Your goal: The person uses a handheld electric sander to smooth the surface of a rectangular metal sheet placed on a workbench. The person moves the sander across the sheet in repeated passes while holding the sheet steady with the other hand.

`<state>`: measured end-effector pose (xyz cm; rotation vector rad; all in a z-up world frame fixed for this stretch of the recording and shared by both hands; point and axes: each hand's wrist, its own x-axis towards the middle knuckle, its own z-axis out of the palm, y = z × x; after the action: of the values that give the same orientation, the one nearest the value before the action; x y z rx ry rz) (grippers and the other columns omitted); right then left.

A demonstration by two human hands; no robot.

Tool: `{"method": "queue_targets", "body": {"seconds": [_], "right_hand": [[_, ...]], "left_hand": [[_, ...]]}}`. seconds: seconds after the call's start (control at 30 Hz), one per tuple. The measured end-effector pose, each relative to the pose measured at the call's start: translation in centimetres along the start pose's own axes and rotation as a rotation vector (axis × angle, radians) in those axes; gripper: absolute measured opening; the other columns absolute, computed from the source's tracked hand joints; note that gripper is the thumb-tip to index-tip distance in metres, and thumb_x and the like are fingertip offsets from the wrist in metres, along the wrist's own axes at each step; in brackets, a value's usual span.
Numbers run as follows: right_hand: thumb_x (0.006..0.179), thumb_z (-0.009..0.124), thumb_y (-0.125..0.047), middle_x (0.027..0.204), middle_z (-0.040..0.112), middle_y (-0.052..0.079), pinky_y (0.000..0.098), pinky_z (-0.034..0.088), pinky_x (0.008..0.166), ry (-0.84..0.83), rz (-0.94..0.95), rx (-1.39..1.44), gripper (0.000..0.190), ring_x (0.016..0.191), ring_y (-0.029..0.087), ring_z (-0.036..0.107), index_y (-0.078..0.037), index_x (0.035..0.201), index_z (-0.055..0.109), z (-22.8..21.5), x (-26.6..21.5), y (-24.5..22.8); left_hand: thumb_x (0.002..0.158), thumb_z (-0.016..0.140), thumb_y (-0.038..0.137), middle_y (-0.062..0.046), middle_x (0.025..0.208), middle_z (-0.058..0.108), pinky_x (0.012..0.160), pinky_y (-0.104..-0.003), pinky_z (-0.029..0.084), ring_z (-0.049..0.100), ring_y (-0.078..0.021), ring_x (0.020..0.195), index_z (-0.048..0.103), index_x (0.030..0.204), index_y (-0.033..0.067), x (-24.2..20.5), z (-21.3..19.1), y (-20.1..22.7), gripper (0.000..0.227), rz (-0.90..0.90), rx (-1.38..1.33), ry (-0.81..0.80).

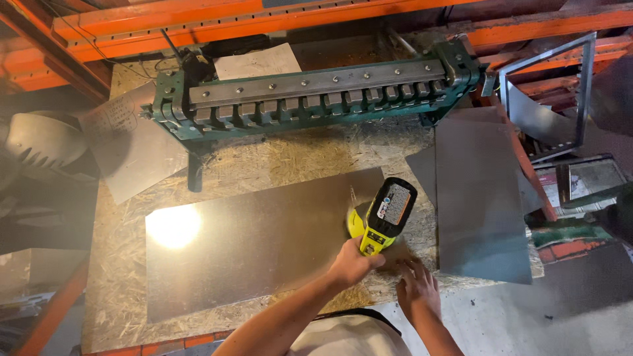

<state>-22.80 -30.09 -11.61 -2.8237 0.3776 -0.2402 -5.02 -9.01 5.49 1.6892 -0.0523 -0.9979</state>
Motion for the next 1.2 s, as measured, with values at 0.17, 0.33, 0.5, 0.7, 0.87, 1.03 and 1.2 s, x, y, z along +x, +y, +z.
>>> {"method": "queue_targets", "body": {"seconds": [0.17, 0.33, 0.5, 0.7, 0.87, 1.03, 1.2], "right_hand": [[0.087, 0.074, -0.026, 0.158, 0.064, 0.004, 0.0598, 0.052, 0.117, -0.139, 0.056, -0.086, 0.06, 0.15, 0.036, 0.058, -0.035, 0.147, 0.072, 0.2, 0.3, -0.2], [0.085, 0.076, -0.021, 0.152, 0.067, 0.009, 0.0627, 0.057, 0.112, -0.09, -0.022, -0.149, 0.06, 0.148, 0.04, 0.061, -0.033, 0.144, 0.073, -0.7, 0.1, -0.9], [0.095, 0.074, -0.045, 0.17, 0.053, 0.012, 0.0655, 0.04, 0.133, -0.318, 0.057, -0.317, 0.065, 0.16, 0.039, 0.049, -0.036, 0.158, 0.065, 0.1, 0.5, -0.2], [0.099, 0.067, -0.021, 0.173, 0.041, 0.015, 0.0612, 0.048, 0.129, -0.24, 0.028, -0.07, 0.063, 0.155, 0.045, 0.054, -0.016, 0.161, 0.061, -0.5, 0.4, -1.5], [0.098, 0.061, -0.019, 0.18, 0.039, 0.01, 0.0574, 0.042, 0.132, -0.258, -0.032, -0.119, 0.067, 0.165, 0.035, 0.043, -0.013, 0.165, 0.055, -1.3, 1.1, -1.7], [0.094, 0.067, -0.035, 0.186, 0.034, 0.003, 0.0612, 0.038, 0.132, -0.367, 0.029, -0.279, 0.082, 0.169, 0.032, 0.038, -0.028, 0.172, 0.045, 0.0, 0.8, -0.6], [0.103, 0.065, -0.037, 0.186, 0.033, 0.007, 0.0604, 0.03, 0.137, -0.371, -0.019, -0.296, 0.079, 0.174, 0.031, 0.028, -0.021, 0.176, 0.041, -0.5, 0.8, -1.0]], "left_hand": [[0.079, 0.081, 0.023, -0.001, 0.09, 0.075, 0.065, -0.034, 0.053, 0.063, -0.0133, 0.074, 0.076, 0.108, 0.0135, 2.1, -0.7, -1.8, 0.03, 0.023, -0.091, 0.039], [0.083, 0.081, 0.017, -0.004, 0.095, 0.079, 0.068, -0.031, 0.056, 0.068, -0.0152, 0.079, 0.076, 0.106, 0.01, 2.3, -2.1, -0.9, 0.024, 0.09, -0.134, 0.007], [0.079, 0.079, 0.028, 0.0, 0.087, 0.074, 0.065, -0.033, 0.05, 0.062, -0.0124, 0.075, 0.073, 0.097, 0.0139, 2.9, -3.2, 1.0, 0.023, 0.084, -0.133, 0.071], [0.081, 0.083, 0.03, -0.004, 0.096, 0.082, 0.071, -0.034, 0.056, 0.07, -0.0145, 0.081, 0.081, 0.111, 0.012, 5.7, -4.4, 1.3, 0.035, 0.119, -0.126, 0.112], [0.076, 0.08, 0.03, -0.002, 0.094, 0.078, 0.074, -0.034, 0.056, 0.069, -0.0146, 0.082, 0.076, 0.105, 0.0157, 6.2, -5.3, 2.0, 0.032, 0.074, -0.124, 0.178], [0.078, 0.081, 0.027, -0.002, 0.093, 0.077, 0.07, -0.033, 0.051, 0.065, -0.0136, 0.081, 0.081, 0.109, 0.0126, 6.1, -5.7, 1.1, 0.034, 0.137, -0.154, 0.147], [0.075, 0.079, 0.029, -0.002, 0.098, 0.08, 0.076, -0.035, 0.055, 0.068, -0.0143, 0.088, 0.082, 0.107, 0.0134, 3.8, -5.4, 1.4, 0.036, 0.079, -0.112, 0.17]]}}
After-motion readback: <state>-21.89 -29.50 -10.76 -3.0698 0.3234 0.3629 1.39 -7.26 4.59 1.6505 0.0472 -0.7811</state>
